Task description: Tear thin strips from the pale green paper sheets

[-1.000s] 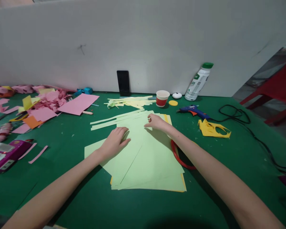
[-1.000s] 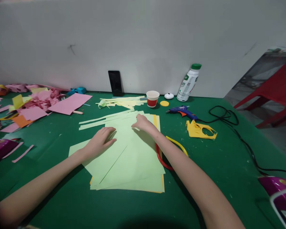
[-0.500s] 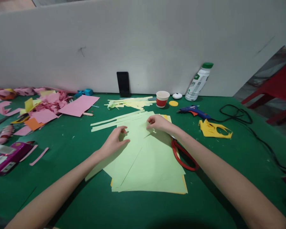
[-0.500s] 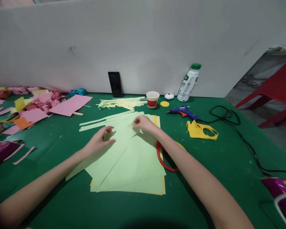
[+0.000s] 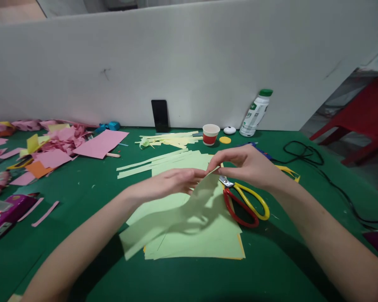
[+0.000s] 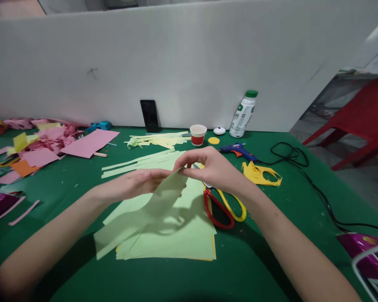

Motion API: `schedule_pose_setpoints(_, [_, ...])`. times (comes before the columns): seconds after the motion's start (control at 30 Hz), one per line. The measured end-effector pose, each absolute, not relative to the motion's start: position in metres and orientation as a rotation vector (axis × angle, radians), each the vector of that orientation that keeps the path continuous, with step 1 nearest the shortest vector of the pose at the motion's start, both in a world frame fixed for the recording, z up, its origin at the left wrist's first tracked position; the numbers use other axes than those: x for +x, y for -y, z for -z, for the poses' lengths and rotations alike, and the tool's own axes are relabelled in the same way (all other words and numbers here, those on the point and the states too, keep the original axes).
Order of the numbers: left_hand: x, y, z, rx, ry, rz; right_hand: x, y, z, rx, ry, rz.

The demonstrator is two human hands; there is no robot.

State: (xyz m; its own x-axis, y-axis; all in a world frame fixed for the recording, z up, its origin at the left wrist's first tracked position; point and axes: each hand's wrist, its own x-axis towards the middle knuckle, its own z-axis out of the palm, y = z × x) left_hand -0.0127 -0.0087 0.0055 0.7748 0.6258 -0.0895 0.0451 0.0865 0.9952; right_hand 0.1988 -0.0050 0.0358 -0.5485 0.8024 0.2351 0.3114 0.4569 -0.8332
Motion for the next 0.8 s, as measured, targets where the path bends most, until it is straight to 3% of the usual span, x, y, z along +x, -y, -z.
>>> schedule_pose_setpoints(0.37, [0.035, 0.034, -0.019, 1.346, -0.512, -0.626, 0.211, 0.032, -0.038, -0.968, 1.780, -0.870])
schedule_pose_setpoints(0.6, [0.037, 0.048, -0.024, 1.421, -0.673, -0.841, 0.212, 0.043, -0.049, -1.058, 1.760, -0.949])
schedule_pose_setpoints(0.8, [0.033, 0.055, -0.024, 1.924, -0.830, -0.954, 0.201, 0.052, -0.045, -1.025, 1.822, -0.833])
